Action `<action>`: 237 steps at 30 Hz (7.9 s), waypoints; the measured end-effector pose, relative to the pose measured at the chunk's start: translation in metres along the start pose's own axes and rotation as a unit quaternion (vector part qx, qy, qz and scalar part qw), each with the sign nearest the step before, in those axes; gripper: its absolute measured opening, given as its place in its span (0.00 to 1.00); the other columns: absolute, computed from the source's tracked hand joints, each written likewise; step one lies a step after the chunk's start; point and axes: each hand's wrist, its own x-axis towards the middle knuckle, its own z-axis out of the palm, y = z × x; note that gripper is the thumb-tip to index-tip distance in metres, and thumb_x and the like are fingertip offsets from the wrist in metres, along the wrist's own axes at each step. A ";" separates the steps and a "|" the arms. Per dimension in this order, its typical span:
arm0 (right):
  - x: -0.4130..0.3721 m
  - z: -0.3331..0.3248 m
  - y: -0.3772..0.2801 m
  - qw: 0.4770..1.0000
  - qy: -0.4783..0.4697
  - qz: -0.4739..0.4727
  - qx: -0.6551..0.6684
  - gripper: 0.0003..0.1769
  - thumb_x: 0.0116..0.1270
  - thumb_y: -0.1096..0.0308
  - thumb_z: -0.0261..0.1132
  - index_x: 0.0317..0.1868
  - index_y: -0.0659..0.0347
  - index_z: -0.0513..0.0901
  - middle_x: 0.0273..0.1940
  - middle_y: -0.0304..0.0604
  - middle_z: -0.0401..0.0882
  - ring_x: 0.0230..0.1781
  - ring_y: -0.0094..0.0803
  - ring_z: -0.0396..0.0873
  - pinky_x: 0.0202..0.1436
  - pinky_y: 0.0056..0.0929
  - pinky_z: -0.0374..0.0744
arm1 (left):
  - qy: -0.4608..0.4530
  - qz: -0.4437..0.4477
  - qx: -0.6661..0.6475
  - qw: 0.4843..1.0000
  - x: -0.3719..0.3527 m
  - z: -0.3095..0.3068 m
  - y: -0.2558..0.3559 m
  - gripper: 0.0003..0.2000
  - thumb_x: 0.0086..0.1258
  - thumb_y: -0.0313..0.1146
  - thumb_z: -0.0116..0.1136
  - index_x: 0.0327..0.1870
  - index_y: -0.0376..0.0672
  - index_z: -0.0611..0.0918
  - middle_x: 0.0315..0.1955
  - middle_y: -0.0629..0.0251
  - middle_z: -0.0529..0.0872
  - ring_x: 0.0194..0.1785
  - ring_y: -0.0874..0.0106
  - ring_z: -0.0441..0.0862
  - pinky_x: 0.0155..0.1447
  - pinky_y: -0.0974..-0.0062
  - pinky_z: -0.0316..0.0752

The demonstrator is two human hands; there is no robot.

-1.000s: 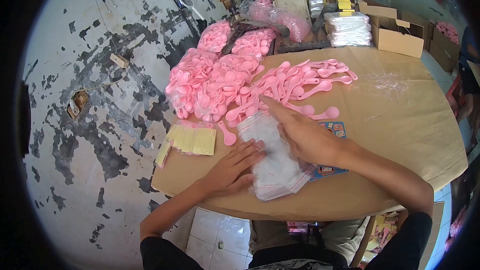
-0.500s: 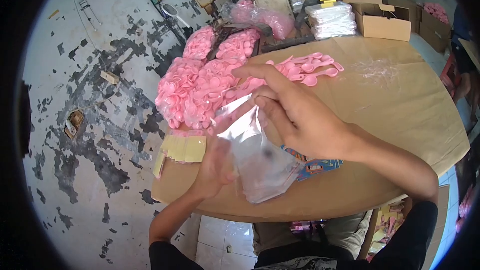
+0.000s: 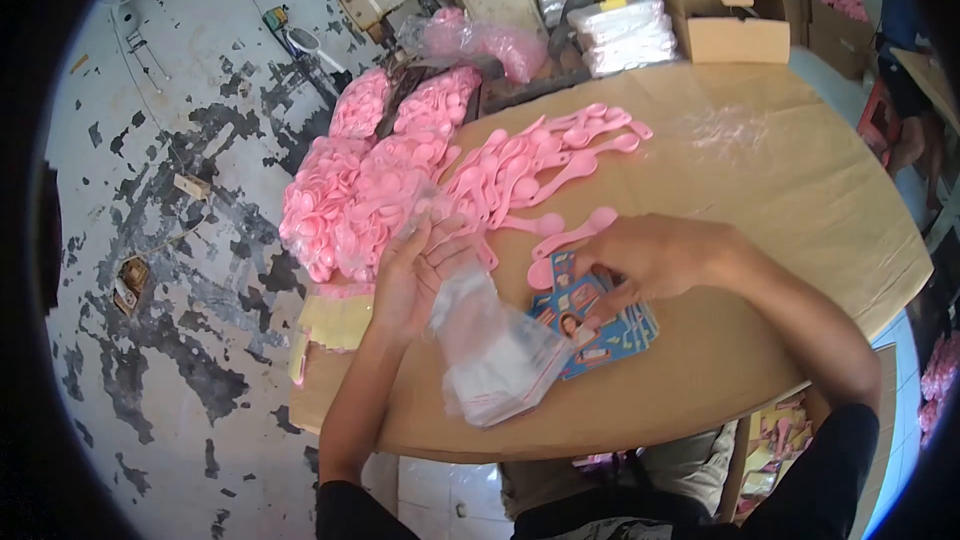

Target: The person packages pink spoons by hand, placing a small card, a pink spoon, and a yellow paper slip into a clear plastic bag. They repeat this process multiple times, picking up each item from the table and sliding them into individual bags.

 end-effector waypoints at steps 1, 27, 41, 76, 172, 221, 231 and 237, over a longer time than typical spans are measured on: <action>0.002 -0.003 -0.002 1.000 -0.012 0.005 0.021 0.24 0.58 0.53 0.74 0.43 0.66 0.81 0.38 0.51 0.82 0.40 0.41 0.82 0.45 0.35 0.78 | 0.009 0.002 -0.018 1.000 -0.003 -0.004 -0.004 0.12 0.78 0.36 0.48 0.51 0.36 0.76 0.50 0.50 0.83 0.52 0.59 0.84 0.56 0.61 0.81; 0.020 0.039 -0.046 0.895 0.280 0.026 0.348 0.05 0.74 0.72 0.58 0.42 0.66 0.73 0.38 0.45 0.85 0.35 0.25 0.86 0.35 0.20 0.81 | 0.033 0.095 -0.052 0.994 -0.028 0.031 -0.006 0.12 0.77 0.38 0.53 0.45 0.39 0.80 0.45 0.61 0.84 0.48 0.71 0.83 0.57 0.68 0.79; 0.018 0.037 -0.039 0.911 0.278 0.022 0.306 0.08 0.74 0.72 0.59 0.46 0.69 0.80 0.39 0.43 0.86 0.36 0.21 0.84 0.39 0.22 0.81 | 0.059 0.087 -0.039 0.994 -0.028 0.031 -0.007 0.18 0.76 0.44 0.52 0.53 0.37 0.80 0.47 0.57 0.85 0.53 0.68 0.83 0.57 0.69 0.78; 0.022 0.045 -0.053 0.943 0.304 0.018 0.132 0.07 0.68 0.74 0.63 0.44 0.67 0.84 0.26 0.46 0.85 0.24 0.24 0.84 0.28 0.25 0.80 | 0.023 0.071 0.035 0.997 -0.037 0.037 -0.013 0.17 0.75 0.38 0.57 0.58 0.39 0.80 0.48 0.63 0.86 0.52 0.80 0.80 0.56 0.78 0.76; 0.100 0.002 -0.057 0.901 0.304 -0.088 0.297 0.07 0.74 0.68 0.60 0.44 0.64 0.77 0.33 0.33 0.75 0.32 0.17 0.74 0.35 0.18 0.74 | -0.069 0.211 -0.071 0.973 -0.005 -0.056 0.009 0.22 0.73 0.32 0.58 0.64 0.45 0.67 0.61 0.60 0.75 0.63 0.67 0.74 0.64 0.66 0.74; 0.069 -0.033 -0.075 0.956 0.182 -0.177 -0.145 0.12 0.56 0.68 0.69 0.41 0.59 0.82 0.35 0.43 0.81 0.42 0.40 0.80 0.42 0.40 0.80 | -0.056 -0.080 0.126 0.987 -0.063 0.030 -0.005 0.20 0.82 0.35 0.38 0.70 0.35 0.62 0.55 0.59 0.77 0.56 0.73 0.78 0.58 0.71 0.77; 0.072 -0.019 -0.064 0.918 0.165 -0.185 -0.309 0.10 0.53 0.66 0.71 0.35 0.60 0.85 0.33 0.37 0.81 0.40 0.35 0.78 0.43 0.34 0.80 | -0.076 -0.010 0.331 0.940 -0.063 0.029 -0.003 0.19 0.79 0.31 0.43 0.67 0.34 0.70 0.29 0.74 0.71 0.34 0.82 0.66 0.37 0.82 0.64; 0.080 -0.007 -0.060 0.897 0.160 -0.219 -0.350 0.07 0.48 0.66 0.66 0.25 0.60 0.80 0.28 0.39 0.79 0.39 0.34 0.79 0.44 0.33 0.79 | -0.109 -0.054 0.362 0.924 -0.056 0.025 0.000 0.18 0.79 0.30 0.44 0.65 0.32 0.71 0.28 0.72 0.74 0.33 0.82 0.67 0.37 0.81 0.65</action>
